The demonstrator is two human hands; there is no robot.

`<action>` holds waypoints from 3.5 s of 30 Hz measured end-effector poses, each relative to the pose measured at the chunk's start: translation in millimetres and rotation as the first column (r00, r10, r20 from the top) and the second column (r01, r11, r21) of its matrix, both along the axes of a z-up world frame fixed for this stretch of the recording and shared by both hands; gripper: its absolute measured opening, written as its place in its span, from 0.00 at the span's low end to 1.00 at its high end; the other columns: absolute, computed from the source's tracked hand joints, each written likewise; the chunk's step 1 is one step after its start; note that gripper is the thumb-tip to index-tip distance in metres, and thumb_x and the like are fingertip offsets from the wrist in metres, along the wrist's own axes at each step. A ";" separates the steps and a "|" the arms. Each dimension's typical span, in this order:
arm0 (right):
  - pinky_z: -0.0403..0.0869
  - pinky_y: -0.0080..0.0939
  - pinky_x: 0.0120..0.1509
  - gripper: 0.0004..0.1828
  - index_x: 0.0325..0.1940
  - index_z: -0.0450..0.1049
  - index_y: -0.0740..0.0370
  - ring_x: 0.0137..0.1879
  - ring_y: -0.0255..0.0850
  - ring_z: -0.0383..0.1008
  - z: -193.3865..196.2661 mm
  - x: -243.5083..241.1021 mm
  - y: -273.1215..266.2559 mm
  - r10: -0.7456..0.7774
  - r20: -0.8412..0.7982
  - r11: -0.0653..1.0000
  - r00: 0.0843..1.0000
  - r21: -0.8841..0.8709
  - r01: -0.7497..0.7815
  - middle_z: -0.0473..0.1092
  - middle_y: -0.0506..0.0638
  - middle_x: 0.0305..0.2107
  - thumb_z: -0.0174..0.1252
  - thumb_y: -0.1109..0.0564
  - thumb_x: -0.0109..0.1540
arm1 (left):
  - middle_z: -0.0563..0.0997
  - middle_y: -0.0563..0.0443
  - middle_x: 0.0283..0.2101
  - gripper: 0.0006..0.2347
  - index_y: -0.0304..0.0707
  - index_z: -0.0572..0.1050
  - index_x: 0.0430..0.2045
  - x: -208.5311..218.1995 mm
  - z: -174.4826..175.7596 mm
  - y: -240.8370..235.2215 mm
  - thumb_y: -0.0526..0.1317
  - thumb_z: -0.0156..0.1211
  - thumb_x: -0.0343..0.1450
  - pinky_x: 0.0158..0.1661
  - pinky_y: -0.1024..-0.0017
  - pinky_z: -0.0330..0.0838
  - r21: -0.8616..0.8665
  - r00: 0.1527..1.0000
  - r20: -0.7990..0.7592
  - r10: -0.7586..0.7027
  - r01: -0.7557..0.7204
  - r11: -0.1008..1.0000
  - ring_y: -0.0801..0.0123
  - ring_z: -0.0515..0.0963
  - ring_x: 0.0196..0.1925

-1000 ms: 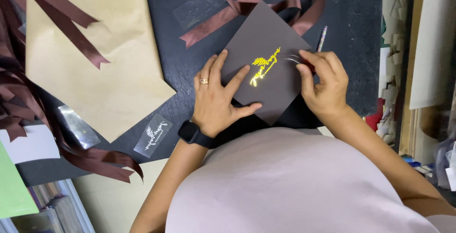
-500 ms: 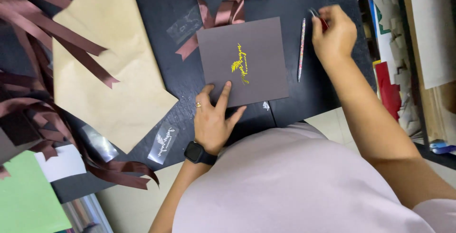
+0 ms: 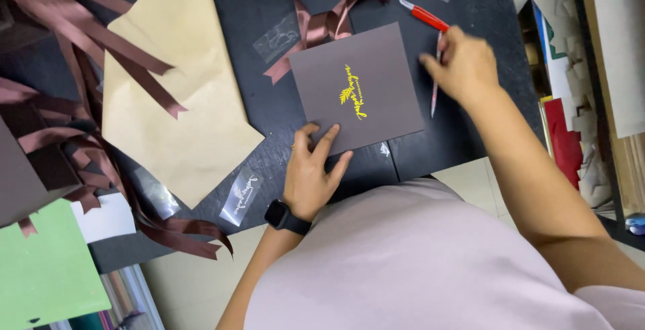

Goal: Applying gold vinyl lettering and decorations to a graduation cap using a pen tool, tweezers, and a glue gun.

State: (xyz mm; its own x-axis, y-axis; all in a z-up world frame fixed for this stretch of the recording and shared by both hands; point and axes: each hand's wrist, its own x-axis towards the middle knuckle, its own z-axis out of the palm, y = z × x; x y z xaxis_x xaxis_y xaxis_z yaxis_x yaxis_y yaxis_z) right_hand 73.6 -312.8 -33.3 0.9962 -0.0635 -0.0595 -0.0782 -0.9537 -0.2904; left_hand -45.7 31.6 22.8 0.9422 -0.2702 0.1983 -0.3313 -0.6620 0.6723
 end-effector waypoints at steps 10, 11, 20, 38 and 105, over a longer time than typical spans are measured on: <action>0.72 0.45 0.54 0.20 0.48 0.80 0.68 0.45 0.51 0.77 51.1 -34.0 -5.3 0.301 0.085 0.891 0.950 0.328 -0.312 0.78 0.60 0.42 0.44 0.71 0.61 | 0.70 0.40 0.58 0.16 0.44 0.78 0.46 60.8 14.4 -12.1 0.53 0.62 0.72 0.60 0.49 0.64 0.111 0.971 0.233 -0.047 0.021 0.994 0.46 0.68 0.64; 0.71 0.42 0.48 0.18 0.50 0.81 0.65 0.41 0.46 0.76 60.0 -39.0 -8.2 0.288 0.138 0.908 0.948 0.275 -0.316 0.79 0.55 0.44 0.50 0.73 0.63 | 0.68 0.41 0.62 0.22 0.46 0.75 0.52 65.7 13.9 -14.4 0.57 0.63 0.70 0.64 0.45 0.58 0.148 0.979 0.189 -0.075 0.047 0.988 0.46 0.64 0.68; 0.63 0.45 0.36 0.26 0.27 0.69 0.70 0.27 0.47 0.66 68.1 -55.8 23.3 0.114 0.578 0.883 0.808 0.314 -0.348 0.69 0.59 0.23 0.55 0.48 0.74 | 0.65 0.45 0.68 0.32 0.47 0.69 0.62 70.8 10.2 -21.9 0.62 0.65 0.65 0.69 0.36 0.47 0.164 0.998 -0.011 -0.054 0.055 0.985 0.51 0.55 0.75; 0.75 0.40 0.32 0.06 0.28 0.79 0.65 0.25 0.48 0.77 46.6 -57.2 100.5 0.145 0.261 0.558 0.954 0.775 -0.297 0.74 0.54 0.19 0.71 0.67 0.55 | 0.64 0.42 0.67 0.35 0.41 0.68 0.62 75.0 -2.3 -21.9 0.60 0.67 0.64 0.68 0.32 0.39 0.019 0.996 -0.047 -0.071 0.072 0.997 0.47 0.54 0.76; 0.71 0.41 0.33 0.08 0.27 0.77 0.67 0.29 0.55 0.78 49.4 -55.0 102.3 0.199 0.273 0.621 0.941 0.708 -0.336 0.73 0.57 0.21 0.69 0.68 0.59 | 0.64 0.40 0.67 0.35 0.40 0.68 0.63 74.6 -0.2 -20.8 0.58 0.71 0.63 0.67 0.30 0.42 0.001 0.996 -0.023 -0.085 0.086 0.996 0.46 0.52 0.76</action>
